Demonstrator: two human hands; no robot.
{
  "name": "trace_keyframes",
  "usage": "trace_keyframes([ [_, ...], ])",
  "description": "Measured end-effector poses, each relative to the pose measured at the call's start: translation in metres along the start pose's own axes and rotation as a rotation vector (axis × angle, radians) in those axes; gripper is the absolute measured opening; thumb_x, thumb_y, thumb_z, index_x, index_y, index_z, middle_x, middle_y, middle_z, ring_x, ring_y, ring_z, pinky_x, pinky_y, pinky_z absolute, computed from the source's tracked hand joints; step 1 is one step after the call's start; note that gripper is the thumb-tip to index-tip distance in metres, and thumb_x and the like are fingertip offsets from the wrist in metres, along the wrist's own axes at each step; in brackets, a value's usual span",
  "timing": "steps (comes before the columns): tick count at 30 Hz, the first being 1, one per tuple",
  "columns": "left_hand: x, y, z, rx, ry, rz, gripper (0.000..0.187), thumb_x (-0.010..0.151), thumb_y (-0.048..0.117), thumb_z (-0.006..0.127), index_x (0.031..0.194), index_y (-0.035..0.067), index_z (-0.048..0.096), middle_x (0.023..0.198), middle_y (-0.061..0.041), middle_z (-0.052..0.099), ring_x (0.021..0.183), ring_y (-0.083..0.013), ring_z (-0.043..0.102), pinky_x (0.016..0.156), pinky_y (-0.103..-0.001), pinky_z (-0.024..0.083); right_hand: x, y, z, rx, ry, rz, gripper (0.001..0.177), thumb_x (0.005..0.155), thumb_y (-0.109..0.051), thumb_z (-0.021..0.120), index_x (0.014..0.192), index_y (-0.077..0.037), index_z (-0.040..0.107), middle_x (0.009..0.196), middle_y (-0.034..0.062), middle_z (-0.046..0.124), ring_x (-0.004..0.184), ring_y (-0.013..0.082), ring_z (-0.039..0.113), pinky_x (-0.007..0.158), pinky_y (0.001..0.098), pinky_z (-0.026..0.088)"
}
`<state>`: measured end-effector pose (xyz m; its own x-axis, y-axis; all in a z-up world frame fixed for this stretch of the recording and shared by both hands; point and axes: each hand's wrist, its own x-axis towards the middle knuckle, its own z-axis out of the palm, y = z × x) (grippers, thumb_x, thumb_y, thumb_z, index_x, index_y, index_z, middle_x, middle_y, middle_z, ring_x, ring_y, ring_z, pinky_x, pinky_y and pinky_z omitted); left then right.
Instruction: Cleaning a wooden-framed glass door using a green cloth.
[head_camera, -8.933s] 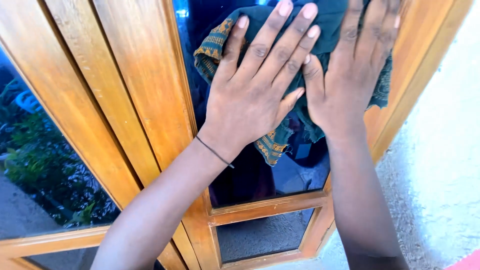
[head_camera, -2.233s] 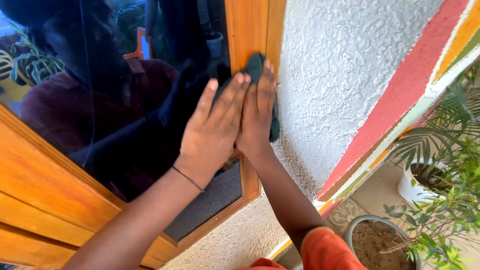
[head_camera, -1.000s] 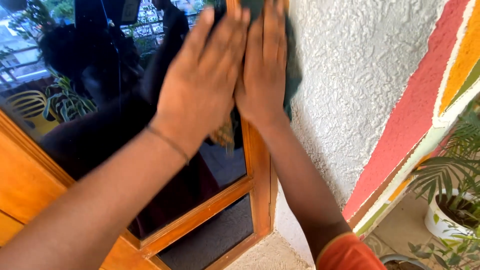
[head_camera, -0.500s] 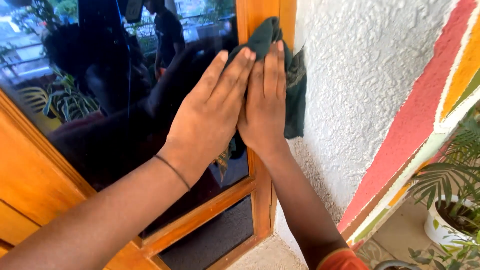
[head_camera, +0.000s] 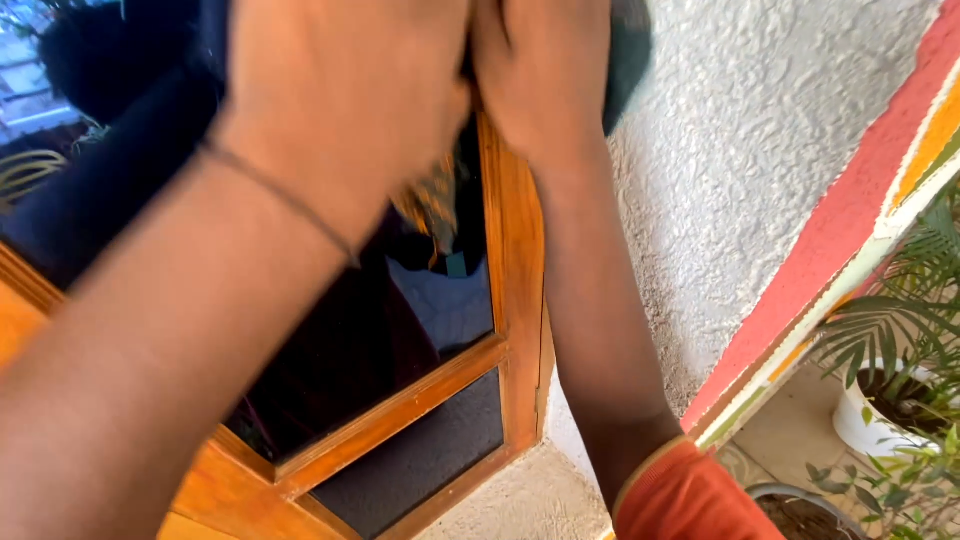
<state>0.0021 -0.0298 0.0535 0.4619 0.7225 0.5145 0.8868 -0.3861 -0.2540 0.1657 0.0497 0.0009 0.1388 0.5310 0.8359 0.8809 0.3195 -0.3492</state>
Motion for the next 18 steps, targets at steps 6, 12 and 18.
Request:
trace_keyframes([
  [6,-0.061,0.038,0.083,0.812,0.174,0.426,0.064,0.09,0.036,0.043,0.146,0.006,0.049,0.165,-0.012,0.026,0.152,-0.0302,0.01,0.117,-0.054,0.002,-0.151,0.021,0.04,-0.107,0.231,-0.19,0.061,0.105,-0.013,0.06,0.159,0.005,0.037,0.168,0.0277,0.026,0.158,0.0496,0.025,0.133,0.0575,0.023],
  [12,-0.146,0.083,0.227,0.661,-0.065,0.521,0.072,0.095,0.031,0.039,0.157,-0.003,0.025,0.173,-0.014,0.018,0.159,-0.0318,0.01,0.12,-0.048,0.001,-0.306,0.066,0.103,-0.11,0.022,-0.058,0.062,0.096,-0.016,0.052,0.149,0.014,0.041,0.154,0.0366,0.033,0.147,0.0573,0.03,0.122,0.062,0.028],
  [18,-0.146,0.088,0.238,0.244,0.089,0.385,0.07,0.095,0.031,0.041,0.156,-0.003,0.036,0.164,-0.013,0.034,0.153,-0.0246,0.021,0.124,-0.043,0.007,-0.309,0.089,0.116,0.027,0.105,-0.139,0.058,0.102,-0.021,0.051,0.147,0.016,0.043,0.159,0.0378,0.032,0.152,0.055,0.029,0.124,0.0594,0.029],
])
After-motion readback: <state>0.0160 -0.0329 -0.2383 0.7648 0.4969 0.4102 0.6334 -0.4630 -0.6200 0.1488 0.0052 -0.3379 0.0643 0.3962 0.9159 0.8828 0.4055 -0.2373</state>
